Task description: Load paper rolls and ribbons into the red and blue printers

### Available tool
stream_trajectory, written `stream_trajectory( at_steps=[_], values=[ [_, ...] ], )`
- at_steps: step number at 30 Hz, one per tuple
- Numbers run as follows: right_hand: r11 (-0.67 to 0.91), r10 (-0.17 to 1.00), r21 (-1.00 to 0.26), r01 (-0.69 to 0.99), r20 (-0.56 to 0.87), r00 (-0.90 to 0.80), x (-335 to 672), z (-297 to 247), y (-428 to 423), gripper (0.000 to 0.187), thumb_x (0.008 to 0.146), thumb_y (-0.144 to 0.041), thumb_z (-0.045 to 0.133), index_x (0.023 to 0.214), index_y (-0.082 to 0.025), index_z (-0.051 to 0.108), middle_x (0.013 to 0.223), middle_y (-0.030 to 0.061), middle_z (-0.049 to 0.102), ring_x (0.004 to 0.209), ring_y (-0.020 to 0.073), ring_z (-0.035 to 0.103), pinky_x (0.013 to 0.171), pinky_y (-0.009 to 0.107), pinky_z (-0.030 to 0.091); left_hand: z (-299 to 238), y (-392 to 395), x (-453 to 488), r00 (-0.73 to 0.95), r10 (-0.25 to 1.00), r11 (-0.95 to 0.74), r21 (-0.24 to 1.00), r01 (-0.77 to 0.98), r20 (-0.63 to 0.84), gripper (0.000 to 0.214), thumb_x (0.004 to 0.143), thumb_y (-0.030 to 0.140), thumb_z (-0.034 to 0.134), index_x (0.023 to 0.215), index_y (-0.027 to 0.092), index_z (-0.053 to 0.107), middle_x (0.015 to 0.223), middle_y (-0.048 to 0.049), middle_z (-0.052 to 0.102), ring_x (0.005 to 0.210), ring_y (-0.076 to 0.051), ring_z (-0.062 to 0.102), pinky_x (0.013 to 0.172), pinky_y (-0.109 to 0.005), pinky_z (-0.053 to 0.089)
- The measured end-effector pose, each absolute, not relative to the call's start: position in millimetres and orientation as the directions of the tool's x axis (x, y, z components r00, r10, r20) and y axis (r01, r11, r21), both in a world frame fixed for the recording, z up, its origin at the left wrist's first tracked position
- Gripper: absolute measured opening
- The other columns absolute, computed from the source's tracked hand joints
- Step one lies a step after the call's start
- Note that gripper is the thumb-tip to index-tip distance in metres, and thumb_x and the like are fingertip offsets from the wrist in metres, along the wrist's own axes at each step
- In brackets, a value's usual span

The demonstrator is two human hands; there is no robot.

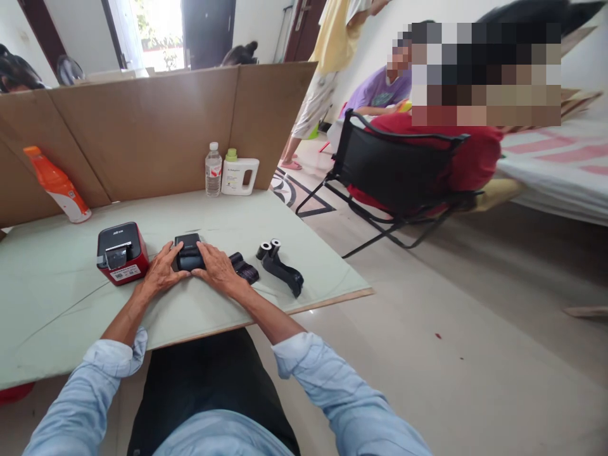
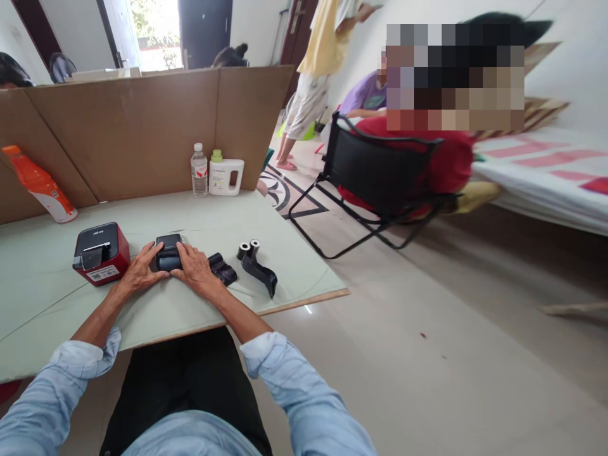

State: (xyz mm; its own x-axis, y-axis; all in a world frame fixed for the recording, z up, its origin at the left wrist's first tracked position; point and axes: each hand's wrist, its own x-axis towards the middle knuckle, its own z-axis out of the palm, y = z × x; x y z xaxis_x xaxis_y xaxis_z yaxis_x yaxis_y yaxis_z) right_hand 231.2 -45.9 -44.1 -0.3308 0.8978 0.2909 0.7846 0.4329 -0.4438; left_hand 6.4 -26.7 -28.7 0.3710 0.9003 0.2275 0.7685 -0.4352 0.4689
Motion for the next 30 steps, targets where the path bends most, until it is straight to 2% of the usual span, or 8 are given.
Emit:
stream_trajectory(
  at_steps=[3,5,10,14,17,20,23,30],
  values=[
    [0.418,0.895,-0.357,0.835,0.320,-0.311,234,-41,-55,0.081,0.095,-0.037,0.075,0.162,-0.012,0.037,0.155,0.0245,0.056,0.138,0.0365,0.056,0.119,0.053,0.039,-28,-25,6,0.359,0.906,-0.423,0.479,0.770,0.223,0.098,0.073,0.038,0.088,0.160,0.021,0.047,0.170,-0.0210,0.038,0.157,-0.042,0.039,0.127,-0.058,0.037],
    [0.377,0.906,-0.298,0.877,0.315,-0.282,241,-43,-58,0.071,0.098,-0.033,0.071,0.159,-0.012,0.042,0.153,0.0241,0.057,0.135,0.0366,0.057,0.120,0.054,0.036,-29,-25,6,0.365,0.901,-0.434,0.484,0.760,0.235,0.099,0.072,0.037,0.089,0.160,0.020,0.047,0.170,-0.0220,0.037,0.157,-0.042,0.039,0.127,-0.058,0.036],
    [0.366,0.917,-0.205,0.908,0.245,-0.314,270,-49,-56,0.044,0.104,-0.018,0.053,0.147,-0.013,0.055,0.140,0.0207,0.066,0.126,0.0338,0.059,0.115,0.050,0.039,-33,-25,8,0.353,0.899,-0.437,0.486,0.757,0.260,0.100,0.072,0.037,0.089,0.160,0.023,0.045,0.170,-0.0210,0.037,0.157,-0.041,0.039,0.127,-0.059,0.036],
    [0.343,0.924,-0.192,0.919,0.244,-0.294,281,-47,-53,0.044,0.101,-0.008,0.043,0.141,-0.013,0.061,0.129,0.0215,0.070,0.118,0.0341,0.061,0.110,0.050,0.042,-34,-26,8,0.353,0.899,-0.438,0.482,0.759,0.260,0.100,0.072,0.038,0.089,0.160,0.023,0.044,0.169,-0.0207,0.037,0.156,-0.041,0.041,0.126,-0.059,0.037],
    [0.383,0.901,-0.269,0.884,0.321,-0.293,275,-44,-52,0.048,0.101,-0.016,0.052,0.148,-0.010,0.054,0.139,0.0234,0.065,0.127,0.0354,0.058,0.115,0.051,0.040,-34,-26,8,0.354,0.897,-0.440,0.478,0.760,0.263,0.100,0.072,0.039,0.089,0.161,0.023,0.044,0.169,-0.0209,0.038,0.155,-0.041,0.041,0.126,-0.059,0.037],
    [0.482,0.867,-0.428,0.764,0.360,-0.345,259,-47,-51,0.072,0.098,-0.031,0.065,0.161,-0.010,0.037,0.156,0.0230,0.053,0.142,0.0345,0.050,0.120,0.049,0.040,-34,-26,8,0.359,0.895,-0.445,0.476,0.759,0.265,0.101,0.072,0.039,0.088,0.161,0.023,0.043,0.169,-0.0206,0.038,0.156,-0.041,0.040,0.126,-0.059,0.037],
    [0.474,0.880,-0.575,0.667,0.321,-0.349,246,-55,-47,0.088,0.095,-0.037,0.069,0.167,-0.014,0.025,0.160,0.0215,0.050,0.146,0.0339,0.049,0.120,0.050,0.043,-33,-24,7,0.369,0.895,-0.446,0.475,0.759,0.250,0.103,0.073,0.038,0.086,0.164,0.021,0.039,0.169,-0.0217,0.039,0.158,-0.041,0.037,0.127,-0.059,0.035],
    [0.442,0.895,-0.628,0.641,0.355,-0.270,233,-66,-48,0.080,0.097,-0.031,0.068,0.167,-0.017,0.031,0.156,0.0213,0.054,0.144,0.0332,0.053,0.120,0.051,0.044,-36,-20,8,0.394,0.890,-0.455,0.461,0.762,0.228,0.104,0.074,0.035,0.083,0.166,0.019,0.035,0.169,-0.0222,0.040,0.159,-0.041,0.035,0.127,-0.061,0.034]
  ],
)
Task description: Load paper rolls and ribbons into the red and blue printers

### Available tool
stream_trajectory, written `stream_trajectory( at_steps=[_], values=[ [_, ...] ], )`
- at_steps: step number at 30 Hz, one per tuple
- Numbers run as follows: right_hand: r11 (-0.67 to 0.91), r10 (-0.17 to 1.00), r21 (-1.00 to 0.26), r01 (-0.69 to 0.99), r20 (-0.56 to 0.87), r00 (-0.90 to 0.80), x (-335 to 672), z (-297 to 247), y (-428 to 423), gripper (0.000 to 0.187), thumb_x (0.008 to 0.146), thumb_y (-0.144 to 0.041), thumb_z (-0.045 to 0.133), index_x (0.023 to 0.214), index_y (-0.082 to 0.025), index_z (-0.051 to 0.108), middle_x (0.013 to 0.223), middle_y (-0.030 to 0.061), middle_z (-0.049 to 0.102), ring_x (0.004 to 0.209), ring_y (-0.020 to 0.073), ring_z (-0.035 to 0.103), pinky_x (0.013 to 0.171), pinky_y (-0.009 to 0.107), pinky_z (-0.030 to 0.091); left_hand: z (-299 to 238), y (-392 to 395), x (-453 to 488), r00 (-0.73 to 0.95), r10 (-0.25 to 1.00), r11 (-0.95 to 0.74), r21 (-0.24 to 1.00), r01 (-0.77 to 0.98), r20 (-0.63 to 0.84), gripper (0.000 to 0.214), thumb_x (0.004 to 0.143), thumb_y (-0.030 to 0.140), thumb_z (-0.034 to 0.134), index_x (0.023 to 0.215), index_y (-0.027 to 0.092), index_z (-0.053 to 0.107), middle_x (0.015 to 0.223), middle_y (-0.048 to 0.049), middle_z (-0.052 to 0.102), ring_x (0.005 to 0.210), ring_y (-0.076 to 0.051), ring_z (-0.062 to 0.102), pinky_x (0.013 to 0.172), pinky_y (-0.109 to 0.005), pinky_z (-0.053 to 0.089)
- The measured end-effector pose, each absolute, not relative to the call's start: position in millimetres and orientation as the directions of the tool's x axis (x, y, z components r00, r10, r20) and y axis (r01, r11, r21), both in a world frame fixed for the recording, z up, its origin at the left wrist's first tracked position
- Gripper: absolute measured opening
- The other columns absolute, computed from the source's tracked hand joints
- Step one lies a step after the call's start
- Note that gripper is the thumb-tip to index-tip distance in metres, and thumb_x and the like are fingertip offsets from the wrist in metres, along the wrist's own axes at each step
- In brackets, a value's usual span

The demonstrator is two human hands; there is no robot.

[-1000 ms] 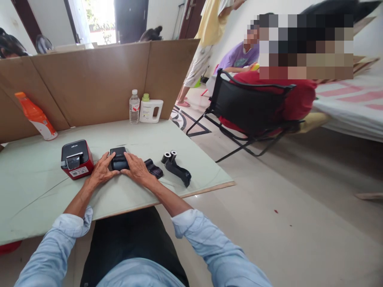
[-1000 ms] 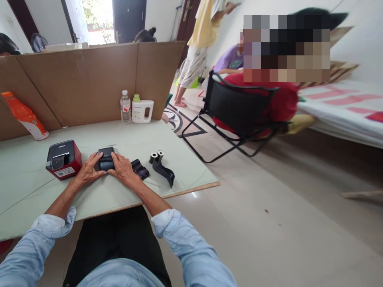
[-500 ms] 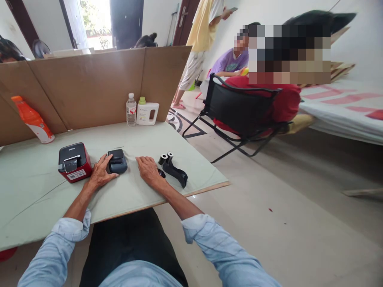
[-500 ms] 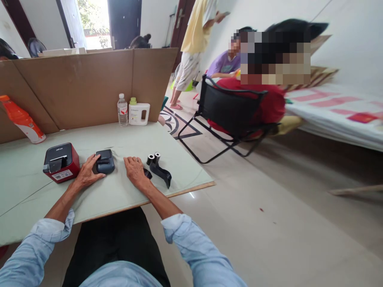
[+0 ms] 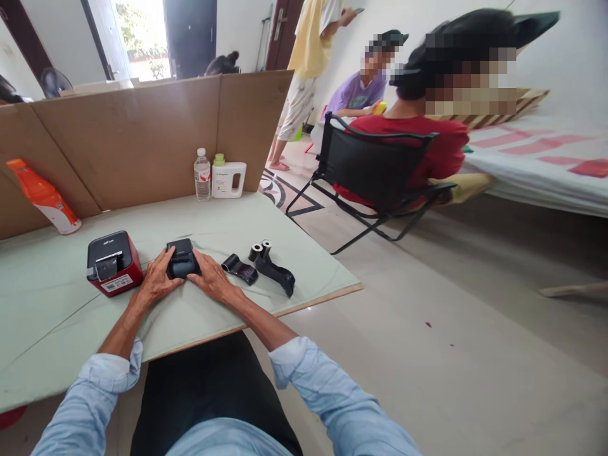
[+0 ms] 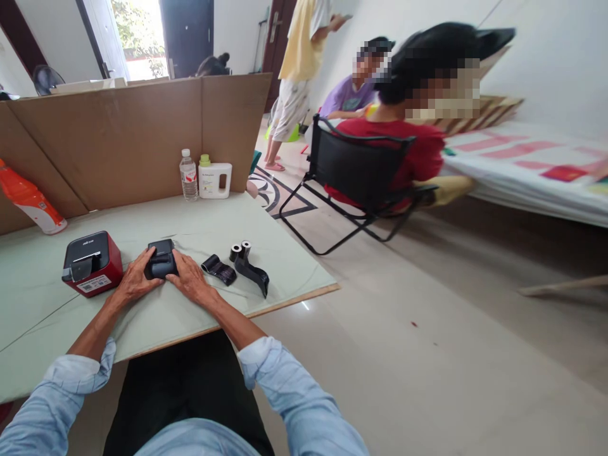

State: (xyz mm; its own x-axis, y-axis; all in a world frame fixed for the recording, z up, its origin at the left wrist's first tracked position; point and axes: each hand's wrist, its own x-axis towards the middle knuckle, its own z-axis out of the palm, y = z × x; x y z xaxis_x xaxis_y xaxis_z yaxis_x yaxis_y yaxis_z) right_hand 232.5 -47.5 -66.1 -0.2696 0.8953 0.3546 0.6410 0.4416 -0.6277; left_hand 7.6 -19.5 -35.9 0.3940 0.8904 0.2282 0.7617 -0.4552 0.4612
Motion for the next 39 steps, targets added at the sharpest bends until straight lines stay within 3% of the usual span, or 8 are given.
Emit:
stream_trajectory(
  at_steps=[8,14,23,27,30,34,36,39],
  values=[
    [0.469,0.879,-0.609,0.640,0.394,-0.270,245,-56,-32,0.082,0.096,-0.029,0.066,0.168,-0.019,0.027,0.159,0.0190,0.052,0.144,0.0339,0.052,0.122,0.053,0.043,-28,0,22,0.409,0.879,-0.478,0.462,0.747,0.247,0.109,0.073,0.038,0.084,0.167,0.019,0.032,0.169,-0.0179,0.042,0.156,-0.038,0.041,0.128,-0.053,0.038],
    [0.391,0.916,-0.563,0.728,0.313,-0.251,294,-38,2,0.084,0.094,-0.028,0.064,0.168,-0.015,0.027,0.163,0.0199,0.049,0.147,0.0366,0.050,0.123,0.053,0.041,-16,43,76,0.471,0.851,-0.522,0.465,0.715,0.232,0.112,0.071,0.037,0.084,0.166,0.014,0.030,0.169,-0.0213,0.041,0.156,-0.041,0.041,0.128,-0.052,0.037],
    [0.291,0.957,-0.443,0.848,0.148,-0.251,344,-5,32,0.079,0.091,-0.021,0.065,0.162,-0.010,0.033,0.150,0.0218,0.062,0.136,0.0355,0.061,0.114,0.046,0.047,-29,79,145,0.457,0.862,-0.496,0.544,0.677,0.218,0.112,0.071,0.035,0.084,0.166,0.011,0.030,0.165,-0.0235,0.045,0.151,-0.042,0.046,0.124,-0.052,0.041],
    [0.219,0.976,-0.399,0.891,0.074,-0.206,346,0,28,0.077,0.090,-0.015,0.068,0.159,-0.010,0.035,0.143,0.0218,0.067,0.130,0.0344,0.064,0.110,0.045,0.049,-36,78,152,0.464,0.868,-0.480,0.545,0.688,0.178,0.110,0.071,0.035,0.085,0.166,0.015,0.031,0.167,-0.0211,0.043,0.153,-0.042,0.044,0.125,-0.052,0.038],
    [0.211,0.971,-0.369,0.905,0.188,-0.150,337,9,10,0.069,0.094,-0.013,0.063,0.158,-0.010,0.039,0.148,0.0224,0.061,0.132,0.0344,0.060,0.110,0.046,0.048,-33,73,149,0.448,0.874,-0.474,0.533,0.701,0.188,0.105,0.072,0.029,0.083,0.165,0.018,0.035,0.166,-0.0190,0.045,0.154,-0.040,0.043,0.126,-0.052,0.039],
    [0.349,0.885,-0.324,0.879,0.422,-0.196,309,14,-33,0.047,0.103,-0.017,0.051,0.149,-0.012,0.051,0.147,0.0190,0.060,0.130,0.0314,0.056,0.110,0.044,0.047,-11,50,129,0.435,0.861,-0.509,0.461,0.727,0.266,0.088,0.078,0.021,0.076,0.160,0.020,0.044,0.164,-0.0155,0.049,0.156,-0.036,0.042,0.128,-0.051,0.038],
    [0.395,0.877,-0.264,0.880,0.392,-0.277,295,7,-54,0.037,0.103,-0.021,0.055,0.139,-0.015,0.059,0.140,0.0171,0.064,0.124,0.0315,0.057,0.104,0.043,0.048,6,29,113,0.420,0.852,-0.521,0.419,0.744,0.313,0.078,0.081,0.021,0.073,0.156,0.019,0.050,0.163,-0.0159,0.051,0.155,-0.035,0.043,0.129,-0.052,0.037],
    [0.316,0.930,-0.193,0.929,0.255,-0.263,285,-9,-73,0.026,0.103,-0.018,0.053,0.126,-0.015,0.065,0.131,0.0175,0.066,0.117,0.0311,0.058,0.097,0.042,0.047,32,-14,83,0.429,0.809,-0.574,0.381,0.725,0.402,0.064,0.086,0.026,0.072,0.148,0.019,0.059,0.157,-0.0157,0.058,0.150,-0.033,0.051,0.127,-0.055,0.040]
  ],
)
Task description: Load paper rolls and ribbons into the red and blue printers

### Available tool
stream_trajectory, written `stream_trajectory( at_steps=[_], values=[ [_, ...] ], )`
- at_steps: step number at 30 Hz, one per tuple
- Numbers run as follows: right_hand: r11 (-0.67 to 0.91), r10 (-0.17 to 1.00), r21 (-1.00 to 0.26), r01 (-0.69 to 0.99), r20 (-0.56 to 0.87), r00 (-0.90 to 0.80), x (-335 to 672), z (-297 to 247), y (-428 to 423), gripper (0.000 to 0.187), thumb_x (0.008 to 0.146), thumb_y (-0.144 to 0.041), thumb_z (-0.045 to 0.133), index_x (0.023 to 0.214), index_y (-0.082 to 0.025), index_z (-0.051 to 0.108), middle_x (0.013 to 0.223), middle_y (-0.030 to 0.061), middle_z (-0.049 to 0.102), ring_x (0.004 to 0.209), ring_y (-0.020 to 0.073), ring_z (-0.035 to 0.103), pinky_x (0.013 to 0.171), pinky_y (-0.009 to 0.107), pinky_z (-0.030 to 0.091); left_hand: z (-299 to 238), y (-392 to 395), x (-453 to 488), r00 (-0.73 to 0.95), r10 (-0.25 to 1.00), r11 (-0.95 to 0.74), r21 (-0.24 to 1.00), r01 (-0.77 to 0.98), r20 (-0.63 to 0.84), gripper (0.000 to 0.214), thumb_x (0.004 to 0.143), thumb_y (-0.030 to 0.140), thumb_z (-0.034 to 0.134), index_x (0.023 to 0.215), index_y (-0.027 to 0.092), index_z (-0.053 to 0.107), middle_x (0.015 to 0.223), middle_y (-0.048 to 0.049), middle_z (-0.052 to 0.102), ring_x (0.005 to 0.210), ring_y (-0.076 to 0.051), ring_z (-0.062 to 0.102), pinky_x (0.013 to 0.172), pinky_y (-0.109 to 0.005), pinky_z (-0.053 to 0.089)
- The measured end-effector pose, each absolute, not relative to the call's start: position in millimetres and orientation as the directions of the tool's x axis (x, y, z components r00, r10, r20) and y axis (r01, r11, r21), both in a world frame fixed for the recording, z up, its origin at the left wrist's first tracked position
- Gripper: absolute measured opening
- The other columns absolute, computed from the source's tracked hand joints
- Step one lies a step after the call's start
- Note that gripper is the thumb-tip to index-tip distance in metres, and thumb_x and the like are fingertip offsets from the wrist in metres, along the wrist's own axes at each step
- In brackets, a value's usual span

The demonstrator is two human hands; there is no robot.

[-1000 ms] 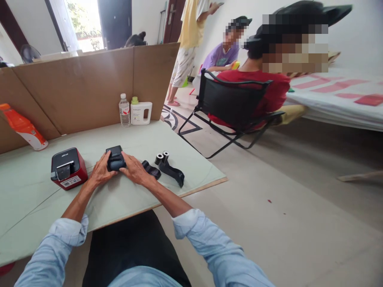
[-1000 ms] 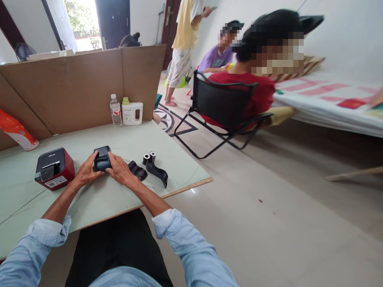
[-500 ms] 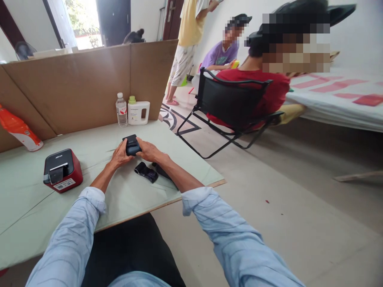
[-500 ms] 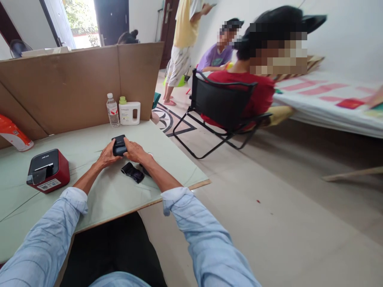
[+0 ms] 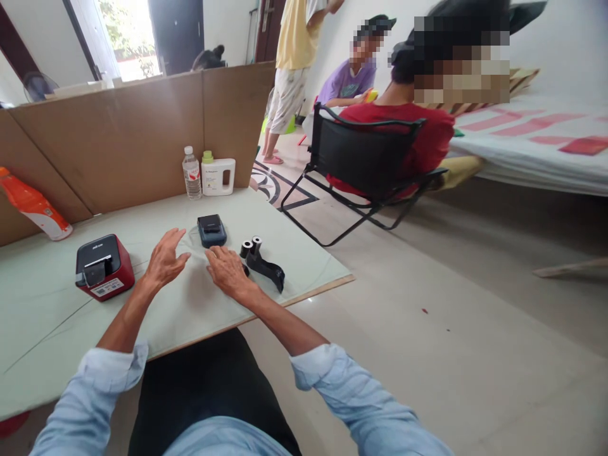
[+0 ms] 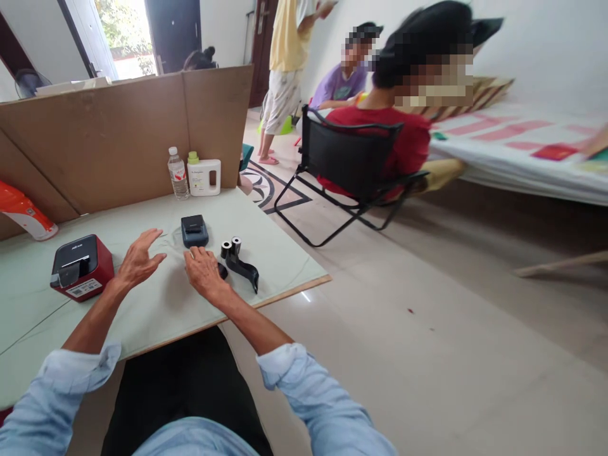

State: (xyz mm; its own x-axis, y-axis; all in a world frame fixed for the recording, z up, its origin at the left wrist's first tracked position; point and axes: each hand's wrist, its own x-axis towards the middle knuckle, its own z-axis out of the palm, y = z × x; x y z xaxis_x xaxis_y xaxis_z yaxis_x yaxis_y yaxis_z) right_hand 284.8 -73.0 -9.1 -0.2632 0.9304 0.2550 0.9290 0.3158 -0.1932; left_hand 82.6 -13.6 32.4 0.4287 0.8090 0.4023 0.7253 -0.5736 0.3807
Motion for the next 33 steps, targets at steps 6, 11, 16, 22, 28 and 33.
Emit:
stream_trajectory(
  at_steps=[6,11,16,22,28,33],
  values=[
    [0.274,0.950,-0.115,0.955,0.191,-0.249,288,-26,-64,0.032,0.103,-0.008,0.041,0.116,-0.014,0.069,0.131,0.0174,0.066,0.120,0.0295,0.055,0.097,0.040,0.043,69,-96,17,0.309,0.719,-0.597,0.326,0.733,0.622,0.044,0.091,0.026,0.068,0.135,0.021,0.068,0.143,-0.0129,0.068,0.135,-0.032,0.064,0.121,-0.057,0.048],
    [0.242,0.956,-0.153,0.958,0.207,-0.209,287,-31,-57,0.030,0.103,-0.010,0.045,0.116,-0.013,0.072,0.133,0.0176,0.068,0.122,0.0299,0.057,0.102,0.041,0.045,71,-127,-44,0.015,0.676,-0.412,0.360,0.837,0.737,0.046,0.089,0.030,0.071,0.134,0.019,0.067,0.141,-0.0159,0.066,0.134,-0.033,0.063,0.112,-0.054,0.055],
    [0.382,0.888,-0.353,0.854,0.395,-0.235,271,-42,-52,0.039,0.099,-0.021,0.059,0.137,-0.013,0.064,0.144,0.0196,0.064,0.130,0.0325,0.058,0.110,0.049,0.048,52,-128,-106,-0.240,0.801,-0.204,0.628,0.751,0.548,0.084,0.072,0.045,0.086,0.147,0.020,0.056,0.150,-0.0197,0.058,0.137,-0.039,0.060,0.102,-0.054,0.060],
    [0.498,0.859,-0.679,0.540,0.300,-0.414,188,-36,-36,0.078,0.091,-0.045,0.074,0.159,-0.019,0.045,0.162,0.0189,0.052,0.151,0.0345,0.048,0.124,0.056,0.040,28,-105,-129,-0.161,0.974,-0.062,0.871,0.488,0.159,0.100,0.053,0.048,0.096,0.140,0.016,0.057,0.139,-0.0212,0.068,0.133,-0.041,0.064,0.108,-0.058,0.054],
    [0.505,0.768,-0.830,0.235,0.309,-0.561,103,-14,-29,0.083,0.087,-0.040,0.080,0.159,-0.025,0.043,0.152,0.0095,0.064,0.137,0.0307,0.062,0.114,0.046,0.051,12,-86,-122,-0.141,0.970,-0.121,0.892,0.436,0.200,0.085,0.053,0.047,0.095,0.124,0.015,0.062,0.118,-0.0141,0.077,0.108,-0.032,0.074,0.100,-0.050,0.060],
    [0.471,0.835,-0.840,0.270,0.326,-0.442,102,-11,-44,0.060,0.090,-0.031,0.074,0.145,-0.023,0.054,0.135,0.0068,0.073,0.119,0.0278,0.069,0.104,0.043,0.055,-2,-91,-107,-0.180,0.951,-0.148,0.880,0.452,0.253,0.081,0.061,0.048,0.093,0.128,0.015,0.062,0.115,-0.0130,0.078,0.104,-0.030,0.075,0.095,-0.046,0.060]
  ],
)
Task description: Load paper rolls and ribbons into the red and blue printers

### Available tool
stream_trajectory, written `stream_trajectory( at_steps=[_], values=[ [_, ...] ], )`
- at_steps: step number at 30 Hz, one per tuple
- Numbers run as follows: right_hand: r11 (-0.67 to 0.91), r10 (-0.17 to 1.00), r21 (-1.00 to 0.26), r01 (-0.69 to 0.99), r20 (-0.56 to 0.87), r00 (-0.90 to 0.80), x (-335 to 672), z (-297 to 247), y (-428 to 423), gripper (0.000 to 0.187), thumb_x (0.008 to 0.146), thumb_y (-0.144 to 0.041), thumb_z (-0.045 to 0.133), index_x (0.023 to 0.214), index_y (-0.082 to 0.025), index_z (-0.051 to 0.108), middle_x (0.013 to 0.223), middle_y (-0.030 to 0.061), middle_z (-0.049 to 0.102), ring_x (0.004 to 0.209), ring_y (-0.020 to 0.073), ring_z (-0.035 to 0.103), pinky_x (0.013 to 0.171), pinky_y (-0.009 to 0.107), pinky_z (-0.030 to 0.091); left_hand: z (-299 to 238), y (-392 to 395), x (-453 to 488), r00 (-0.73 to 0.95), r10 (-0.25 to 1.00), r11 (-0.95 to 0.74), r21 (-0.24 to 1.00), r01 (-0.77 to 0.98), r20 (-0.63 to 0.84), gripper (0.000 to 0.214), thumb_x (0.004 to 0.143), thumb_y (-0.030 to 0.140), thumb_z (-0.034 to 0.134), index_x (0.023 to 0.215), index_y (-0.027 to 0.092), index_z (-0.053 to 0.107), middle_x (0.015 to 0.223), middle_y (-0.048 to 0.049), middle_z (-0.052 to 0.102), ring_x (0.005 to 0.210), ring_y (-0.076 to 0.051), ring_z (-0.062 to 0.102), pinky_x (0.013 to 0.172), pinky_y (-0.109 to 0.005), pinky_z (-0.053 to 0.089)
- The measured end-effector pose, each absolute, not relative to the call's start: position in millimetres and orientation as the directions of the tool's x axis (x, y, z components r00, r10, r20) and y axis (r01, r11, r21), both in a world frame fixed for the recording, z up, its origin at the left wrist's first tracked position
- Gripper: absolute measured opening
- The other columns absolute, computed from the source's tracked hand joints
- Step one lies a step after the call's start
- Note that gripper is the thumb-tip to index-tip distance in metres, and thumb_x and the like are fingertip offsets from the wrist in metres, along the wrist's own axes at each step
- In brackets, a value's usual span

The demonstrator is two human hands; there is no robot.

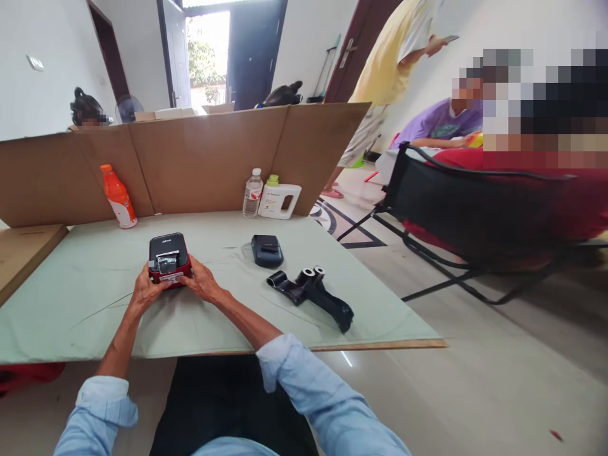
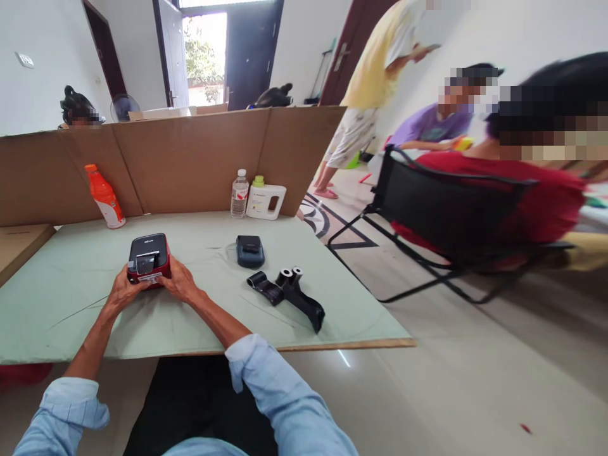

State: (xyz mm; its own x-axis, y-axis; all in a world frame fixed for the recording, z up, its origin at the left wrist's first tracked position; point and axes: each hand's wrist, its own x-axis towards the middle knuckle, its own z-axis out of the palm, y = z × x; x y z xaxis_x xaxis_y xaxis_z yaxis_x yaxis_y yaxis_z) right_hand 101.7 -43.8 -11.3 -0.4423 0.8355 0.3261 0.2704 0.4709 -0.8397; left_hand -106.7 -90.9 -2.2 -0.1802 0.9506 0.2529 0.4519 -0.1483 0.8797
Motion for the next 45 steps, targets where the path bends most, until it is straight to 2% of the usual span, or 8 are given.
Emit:
stream_trajectory(
  at_steps=[4,13,18,24,29,34,40,45],
  values=[
    [0.490,0.845,-0.837,0.242,0.388,-0.369,145,-16,-61,0.056,0.093,-0.038,0.070,0.145,-0.024,0.056,0.139,0.0087,0.070,0.120,0.0277,0.068,0.102,0.043,0.056,-6,-100,-65,-0.128,0.951,-0.202,0.880,0.430,0.281,0.081,0.068,0.043,0.090,0.138,0.018,0.057,0.122,-0.0126,0.076,0.107,-0.029,0.075,0.094,-0.044,0.060],
    [0.423,0.893,-0.875,0.234,0.360,-0.269,218,-42,-81,0.071,0.091,-0.045,0.072,0.155,-0.023,0.050,0.137,0.0113,0.071,0.119,0.0309,0.068,0.097,0.045,0.058,-20,-103,3,0.022,0.965,-0.239,0.838,0.491,0.262,0.087,0.075,0.037,0.088,0.152,0.024,0.051,0.132,-0.0111,0.074,0.119,-0.032,0.072,0.099,-0.046,0.060],
    [0.429,0.896,-0.870,0.244,0.375,-0.239,219,-55,-83,0.074,0.092,-0.045,0.072,0.158,-0.025,0.046,0.145,0.0117,0.067,0.125,0.0314,0.067,0.105,0.049,0.055,-20,-106,-7,0.028,0.961,-0.244,0.790,0.562,0.276,0.091,0.075,0.033,0.087,0.156,0.022,0.046,0.147,-0.0171,0.064,0.127,-0.035,0.067,0.093,-0.046,0.062],
    [0.494,0.869,-0.816,0.299,0.463,-0.174,218,-57,-80,0.083,0.091,-0.042,0.075,0.163,-0.024,0.037,0.160,0.0167,0.052,0.145,0.0328,0.053,0.115,0.054,0.050,-5,-114,-20,0.099,0.876,-0.413,0.627,0.661,0.473,0.060,0.087,0.033,0.078,0.143,0.024,0.058,0.149,-0.0152,0.061,0.125,-0.029,0.068,0.089,-0.042,0.065],
    [0.558,0.829,-0.763,0.327,0.530,-0.178,218,-46,-76,0.078,0.092,-0.040,0.074,0.161,-0.024,0.041,0.162,0.0169,0.049,0.151,0.0318,0.047,0.118,0.052,0.049,1,-115,-18,0.185,0.803,-0.497,0.464,0.733,0.567,0.027,0.094,0.030,0.071,0.120,0.025,0.071,0.143,-0.0117,0.066,0.133,-0.028,0.065,0.113,-0.049,0.056],
    [0.413,0.909,-0.879,0.237,0.380,-0.171,212,-50,-78,0.082,0.091,-0.046,0.074,0.161,-0.024,0.038,0.152,0.0165,0.059,0.129,0.0312,0.066,0.105,0.051,0.058,2,-114,-20,0.175,0.808,-0.468,0.432,0.771,0.562,0.028,0.094,0.034,0.072,0.120,0.027,0.073,0.142,-0.0103,0.068,0.131,-0.029,0.066,0.117,-0.050,0.054],
    [0.451,0.891,-0.844,0.291,0.443,-0.099,201,-67,-84,0.076,0.091,-0.049,0.074,0.156,-0.022,0.046,0.151,0.0168,0.061,0.141,0.0341,0.056,0.118,0.055,0.045,-1,-115,-18,0.147,0.814,-0.442,0.435,0.785,0.561,0.034,0.091,0.037,0.074,0.124,0.027,0.072,0.130,-0.0104,0.072,0.124,-0.029,0.069,0.111,-0.047,0.058],
    [0.471,0.880,-0.821,0.324,0.465,-0.101,198,-74,-82,0.075,0.093,-0.048,0.071,0.156,-0.017,0.045,0.151,0.0197,0.060,0.141,0.0345,0.055,0.119,0.055,0.044,-6,-118,-14,0.121,0.816,-0.432,0.457,0.777,0.565,0.035,0.093,0.035,0.072,0.127,0.027,0.068,0.128,-0.0095,0.071,0.122,-0.028,0.069,0.106,-0.045,0.060]
  ],
)
